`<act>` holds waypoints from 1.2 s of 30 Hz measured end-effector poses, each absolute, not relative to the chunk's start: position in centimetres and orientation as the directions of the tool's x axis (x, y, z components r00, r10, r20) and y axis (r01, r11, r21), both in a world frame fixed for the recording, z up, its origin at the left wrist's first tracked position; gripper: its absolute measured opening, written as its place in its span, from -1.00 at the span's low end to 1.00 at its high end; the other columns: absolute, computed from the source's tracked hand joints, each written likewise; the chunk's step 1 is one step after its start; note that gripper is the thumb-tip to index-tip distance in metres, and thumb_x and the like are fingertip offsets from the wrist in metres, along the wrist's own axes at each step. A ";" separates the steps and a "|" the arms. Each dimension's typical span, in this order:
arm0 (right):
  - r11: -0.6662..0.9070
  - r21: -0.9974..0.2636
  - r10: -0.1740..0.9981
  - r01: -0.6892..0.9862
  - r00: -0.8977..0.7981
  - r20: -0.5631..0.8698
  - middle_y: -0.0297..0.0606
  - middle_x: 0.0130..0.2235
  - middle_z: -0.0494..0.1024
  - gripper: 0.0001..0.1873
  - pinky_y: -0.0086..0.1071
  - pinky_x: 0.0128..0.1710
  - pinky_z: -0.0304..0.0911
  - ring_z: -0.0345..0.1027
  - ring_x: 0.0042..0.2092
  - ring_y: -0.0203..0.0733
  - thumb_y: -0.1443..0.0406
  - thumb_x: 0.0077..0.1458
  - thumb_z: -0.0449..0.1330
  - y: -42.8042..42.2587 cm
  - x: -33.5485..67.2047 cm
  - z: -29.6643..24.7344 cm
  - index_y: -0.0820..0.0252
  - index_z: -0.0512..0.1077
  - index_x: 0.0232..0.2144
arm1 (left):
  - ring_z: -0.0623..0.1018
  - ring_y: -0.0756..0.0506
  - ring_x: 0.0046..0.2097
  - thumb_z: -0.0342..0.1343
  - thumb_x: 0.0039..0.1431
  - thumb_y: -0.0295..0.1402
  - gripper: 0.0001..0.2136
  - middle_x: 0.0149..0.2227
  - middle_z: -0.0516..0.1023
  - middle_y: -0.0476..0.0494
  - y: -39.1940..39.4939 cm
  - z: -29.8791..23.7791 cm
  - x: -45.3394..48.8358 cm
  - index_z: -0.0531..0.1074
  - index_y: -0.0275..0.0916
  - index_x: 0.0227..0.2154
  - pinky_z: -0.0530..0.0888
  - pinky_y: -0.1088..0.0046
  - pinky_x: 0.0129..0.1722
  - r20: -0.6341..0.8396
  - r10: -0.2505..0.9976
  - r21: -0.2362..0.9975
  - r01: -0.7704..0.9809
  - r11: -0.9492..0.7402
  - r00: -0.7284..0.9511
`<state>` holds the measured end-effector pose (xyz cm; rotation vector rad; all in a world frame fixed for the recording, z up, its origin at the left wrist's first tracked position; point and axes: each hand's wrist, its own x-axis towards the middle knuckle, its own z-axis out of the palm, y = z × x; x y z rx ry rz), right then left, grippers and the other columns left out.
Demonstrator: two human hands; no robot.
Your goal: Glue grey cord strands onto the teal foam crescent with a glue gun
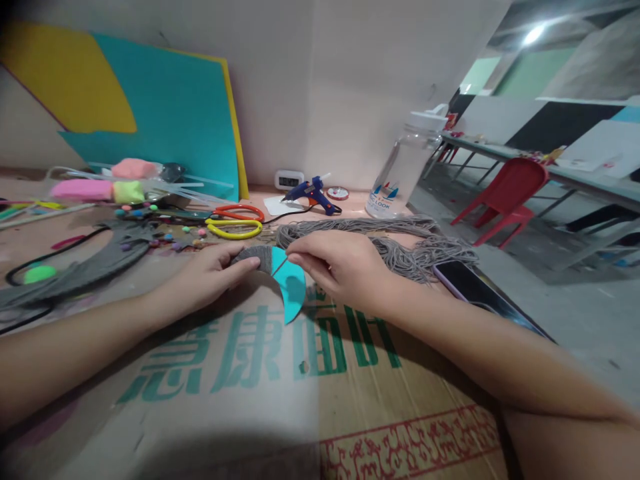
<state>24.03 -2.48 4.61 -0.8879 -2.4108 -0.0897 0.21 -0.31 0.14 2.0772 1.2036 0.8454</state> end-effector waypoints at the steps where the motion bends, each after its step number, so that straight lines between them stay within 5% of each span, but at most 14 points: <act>1: 0.771 -0.162 0.591 0.616 -0.596 0.544 -0.27 -0.35 0.61 -0.73 -0.40 -0.35 0.25 0.41 -0.38 -0.27 0.22 0.27 0.04 -2.3 24.0 4.3 0.15 0.52 -0.24 | 0.50 -0.12 -0.28 -0.01 0.20 -0.15 -0.74 -0.35 0.56 -0.06 -0.3 0.2 0.3 0.44 -0.23 -0.41 0.35 0.45 -0.33 0.231 0.880 0.737 0.516 -0.437 0.415; 11: 0.611 -0.544 0.772 0.575 -0.282 0.570 -0.29 -0.29 0.61 -0.78 -0.34 -0.21 0.33 0.46 -0.26 -0.21 0.18 0.21 0.11 0.3 23.5 0.5 0.13 0.52 -0.31 | 0.40 -0.05 -0.48 0.00 0.15 -0.20 -0.78 -0.55 0.41 0.03 -0.4 0.0 0.5 0.38 -0.21 -0.49 0.25 0.49 -0.50 0.125 0.860 0.721 0.550 -0.422 0.495; 36: 0.619 -0.563 0.773 0.547 -0.297 0.561 -0.32 -0.35 0.61 -0.81 -0.40 -0.25 0.31 0.46 -0.29 -0.25 0.25 0.19 0.14 0.5 23.1 -0.1 0.19 0.52 -0.35 | 0.33 0.01 -0.48 -0.03 0.23 -0.11 -0.66 -0.58 0.32 0.07 -0.7 0.3 0.2 0.30 -0.25 -0.54 0.21 0.53 -0.50 0.076 0.834 0.756 0.514 -0.406 0.547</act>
